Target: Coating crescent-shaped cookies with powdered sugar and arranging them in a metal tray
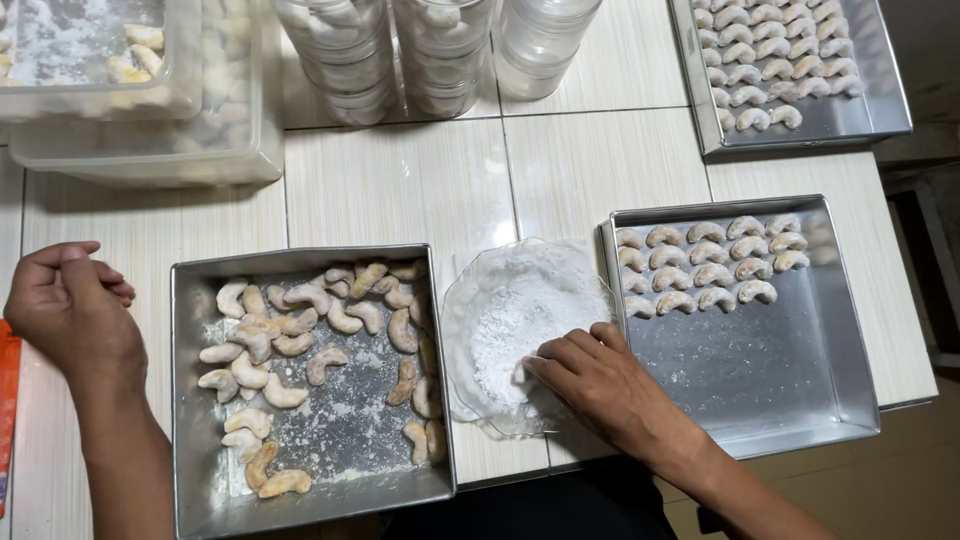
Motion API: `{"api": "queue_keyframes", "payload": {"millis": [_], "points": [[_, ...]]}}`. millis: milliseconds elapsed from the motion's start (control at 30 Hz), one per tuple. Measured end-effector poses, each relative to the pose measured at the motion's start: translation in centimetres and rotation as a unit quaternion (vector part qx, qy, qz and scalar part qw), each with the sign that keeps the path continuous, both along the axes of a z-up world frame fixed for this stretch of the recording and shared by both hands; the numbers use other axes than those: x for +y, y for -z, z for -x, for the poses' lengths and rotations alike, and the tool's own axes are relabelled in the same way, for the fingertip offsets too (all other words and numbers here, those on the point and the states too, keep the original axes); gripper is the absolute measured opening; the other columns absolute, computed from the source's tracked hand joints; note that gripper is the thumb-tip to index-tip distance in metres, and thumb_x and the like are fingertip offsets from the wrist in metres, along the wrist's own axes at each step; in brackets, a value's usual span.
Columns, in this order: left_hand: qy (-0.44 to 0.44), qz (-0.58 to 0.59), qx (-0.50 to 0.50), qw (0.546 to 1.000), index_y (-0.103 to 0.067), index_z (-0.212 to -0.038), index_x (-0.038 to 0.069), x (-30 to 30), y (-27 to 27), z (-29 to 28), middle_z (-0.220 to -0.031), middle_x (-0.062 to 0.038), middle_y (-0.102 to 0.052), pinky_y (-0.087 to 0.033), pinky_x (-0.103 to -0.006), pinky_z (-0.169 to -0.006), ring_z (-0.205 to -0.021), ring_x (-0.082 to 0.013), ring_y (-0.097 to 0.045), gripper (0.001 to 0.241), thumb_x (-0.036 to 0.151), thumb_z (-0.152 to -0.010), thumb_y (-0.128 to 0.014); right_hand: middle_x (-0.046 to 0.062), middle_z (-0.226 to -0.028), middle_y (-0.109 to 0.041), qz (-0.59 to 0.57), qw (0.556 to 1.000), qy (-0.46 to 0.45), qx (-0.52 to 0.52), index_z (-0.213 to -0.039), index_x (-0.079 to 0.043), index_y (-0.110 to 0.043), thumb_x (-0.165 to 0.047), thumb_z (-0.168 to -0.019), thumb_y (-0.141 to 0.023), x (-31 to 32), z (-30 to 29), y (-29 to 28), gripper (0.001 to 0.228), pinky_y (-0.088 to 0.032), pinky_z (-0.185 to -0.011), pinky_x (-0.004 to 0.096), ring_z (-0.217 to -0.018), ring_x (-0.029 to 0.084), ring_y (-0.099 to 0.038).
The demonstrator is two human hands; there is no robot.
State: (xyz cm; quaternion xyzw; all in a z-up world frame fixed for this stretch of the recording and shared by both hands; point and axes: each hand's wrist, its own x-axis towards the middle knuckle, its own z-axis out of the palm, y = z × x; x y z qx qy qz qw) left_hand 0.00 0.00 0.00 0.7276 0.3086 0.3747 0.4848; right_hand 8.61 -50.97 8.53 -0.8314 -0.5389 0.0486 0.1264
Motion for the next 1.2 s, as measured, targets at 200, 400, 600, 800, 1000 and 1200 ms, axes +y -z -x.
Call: {"api": "queue_keyframes", "payload": {"millis": [200,400,600,800,1000,1200], "points": [[-0.008,0.018,-0.003,1.0,-0.062,-0.111,0.006,-0.1,-0.2,-0.1,-0.077,-0.004,-0.053,-0.047,-0.024,-0.063,-0.072,-0.0108,-0.054,0.014,0.005,-0.118,-0.05,0.001,-0.107,-0.071,-0.05,0.998,0.025,0.027,-0.111,-0.011,-0.068,-0.012,-0.096,-0.066,0.0,-0.1,-0.1,0.016,-0.037,-0.081,0.038,-0.087,0.02,-0.063],[-0.005,0.018,-0.001,1.0,-0.062,-0.113,0.005,-0.4,-0.7,-0.1,-0.079,-0.004,-0.054,-0.048,-0.0231,-0.063,-0.073,-0.0098,-0.055,0.014,0.005,-0.121,-0.05,0.0,-0.111,-0.071,-0.082,0.993,0.058,0.064,-0.108,-0.013,-0.068,-0.005,-0.095,-0.059,-0.1,-0.5,-0.1,0.017,-0.032,-0.079,0.037,-0.089,0.019,-0.064],[-0.006,0.023,-0.005,1.0,-0.062,-0.112,0.005,-0.2,-0.4,-0.1,-0.079,-0.005,-0.055,-0.047,-0.0231,-0.062,-0.073,-0.0098,-0.054,0.014,0.007,-0.119,-0.051,-0.001,-0.102,-0.069,-0.065,0.993,0.05,0.086,-0.115,-0.013,-0.068,-0.011,-0.099,-0.058,0.1,-0.6,-1.0,0.018,-0.032,-0.076,0.037,-0.086,0.019,-0.061],[-0.005,0.025,-0.003,1.0,-0.061,-0.111,0.006,-0.2,-0.5,-0.1,-0.078,-0.004,-0.053,-0.047,-0.0232,-0.063,-0.074,-0.0099,-0.055,0.014,0.006,-0.12,-0.051,0.0,-0.107,-0.07,-0.076,0.991,0.069,0.088,-0.109,-0.016,-0.068,-0.006,-0.092,-0.063,-0.7,-0.6,0.3,0.02,-0.032,-0.081,0.036,-0.088,0.017,-0.063],[-0.002,0.024,-0.008,1.0,-0.062,-0.112,0.006,-0.1,-0.4,-0.1,-0.077,-0.004,-0.053,-0.047,-0.0236,-0.062,-0.072,-0.0103,-0.054,0.015,0.006,-0.121,-0.051,0.003,-0.111,-0.07,-0.067,0.992,0.092,0.056,-0.11,-0.014,-0.066,-0.031,-0.094,-0.071,-0.1,-0.5,-0.6,0.024,-0.035,-0.079,0.037,-0.095,0.02,-0.063],[-0.003,0.026,-0.006,1.0,-0.061,-0.112,0.006,-0.2,-0.5,-0.1,-0.079,-0.004,-0.054,-0.048,-0.0232,-0.062,-0.073,-0.0103,-0.054,0.014,0.006,-0.12,-0.05,0.002,-0.108,-0.069,-0.064,0.994,0.091,0.016,-0.106,-0.012,-0.066,-0.019,-0.097,-0.066,0.1,0.0,-0.2,0.011,-0.034,-0.08,0.037,-0.092,0.02,-0.062]]}}
